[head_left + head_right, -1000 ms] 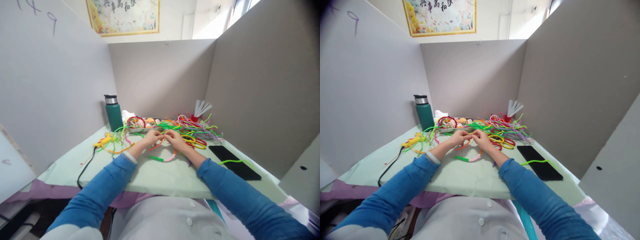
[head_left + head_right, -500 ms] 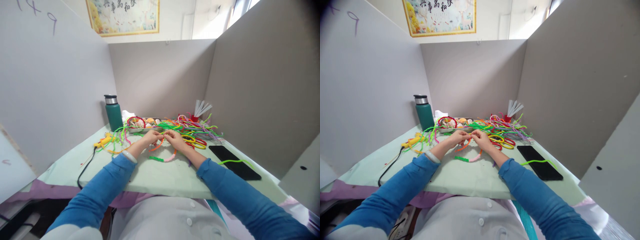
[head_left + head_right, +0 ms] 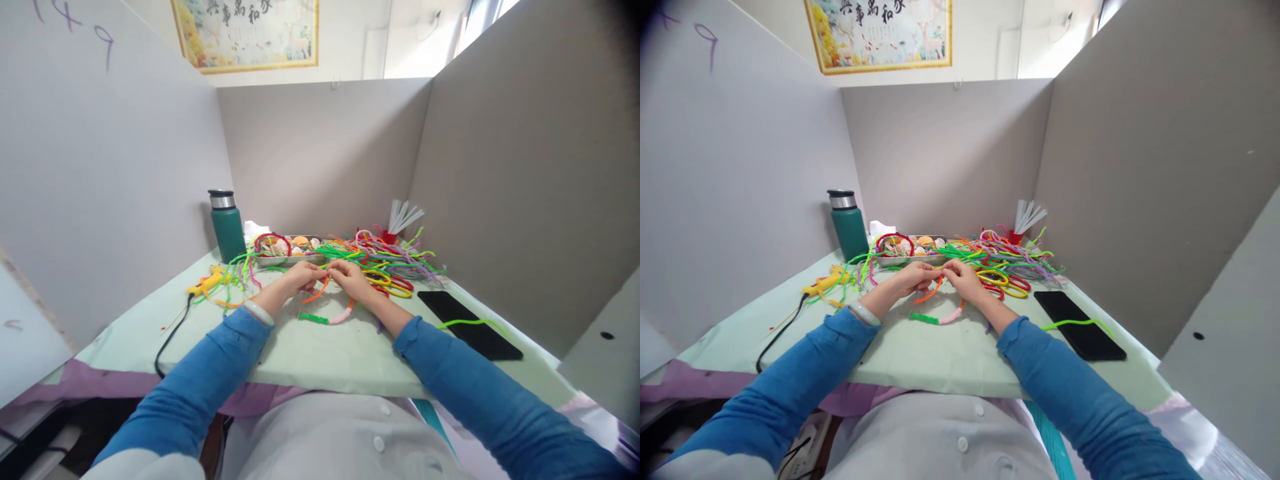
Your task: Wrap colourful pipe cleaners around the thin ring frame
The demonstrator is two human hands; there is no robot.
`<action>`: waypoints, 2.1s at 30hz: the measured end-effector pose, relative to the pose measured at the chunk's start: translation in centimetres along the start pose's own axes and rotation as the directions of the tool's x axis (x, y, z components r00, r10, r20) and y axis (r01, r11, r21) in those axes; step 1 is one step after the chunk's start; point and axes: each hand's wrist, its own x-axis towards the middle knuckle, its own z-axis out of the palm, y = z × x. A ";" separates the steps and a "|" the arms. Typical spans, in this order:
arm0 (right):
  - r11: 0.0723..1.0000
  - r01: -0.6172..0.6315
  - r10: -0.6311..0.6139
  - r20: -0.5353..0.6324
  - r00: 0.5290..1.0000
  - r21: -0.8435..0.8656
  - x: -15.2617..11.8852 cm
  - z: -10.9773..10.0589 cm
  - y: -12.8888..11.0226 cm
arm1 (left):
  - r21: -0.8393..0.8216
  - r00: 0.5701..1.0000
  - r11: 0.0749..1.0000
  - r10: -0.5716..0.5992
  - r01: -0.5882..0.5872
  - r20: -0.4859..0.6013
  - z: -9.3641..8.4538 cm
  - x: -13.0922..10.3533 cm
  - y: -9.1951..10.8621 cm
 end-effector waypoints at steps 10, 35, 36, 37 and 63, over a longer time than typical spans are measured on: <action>1.000 -0.005 0.005 -0.020 1.000 -0.007 0.1 0.0 0.1 | 0.187 0.996 0.981 0.066 -0.053 -0.066 0.2 0.4 -0.4; 1.000 -0.027 0.026 -0.031 0.999 -0.007 0.2 0.1 0.5 | 0.836 0.879 0.498 0.476 -0.230 -0.042 0.0 0.3 -0.3; 0.999 -0.030 0.029 -0.034 0.999 -0.012 0.2 0.1 0.5 | 0.827 0.880 0.506 0.474 -0.243 -0.032 0.0 0.3 -0.3; 0.999 -0.035 0.034 -0.036 0.999 -0.013 0.2 0.1 0.6 | 0.814 0.880 0.519 0.475 -0.260 -0.022 0.0 0.3 -0.3; 0.998 -0.025 0.022 -0.060 0.998 -0.054 0.0 0.1 0.0 | 0.479 0.979 0.873 0.165 -0.089 -0.118 0.3 0.7 -0.3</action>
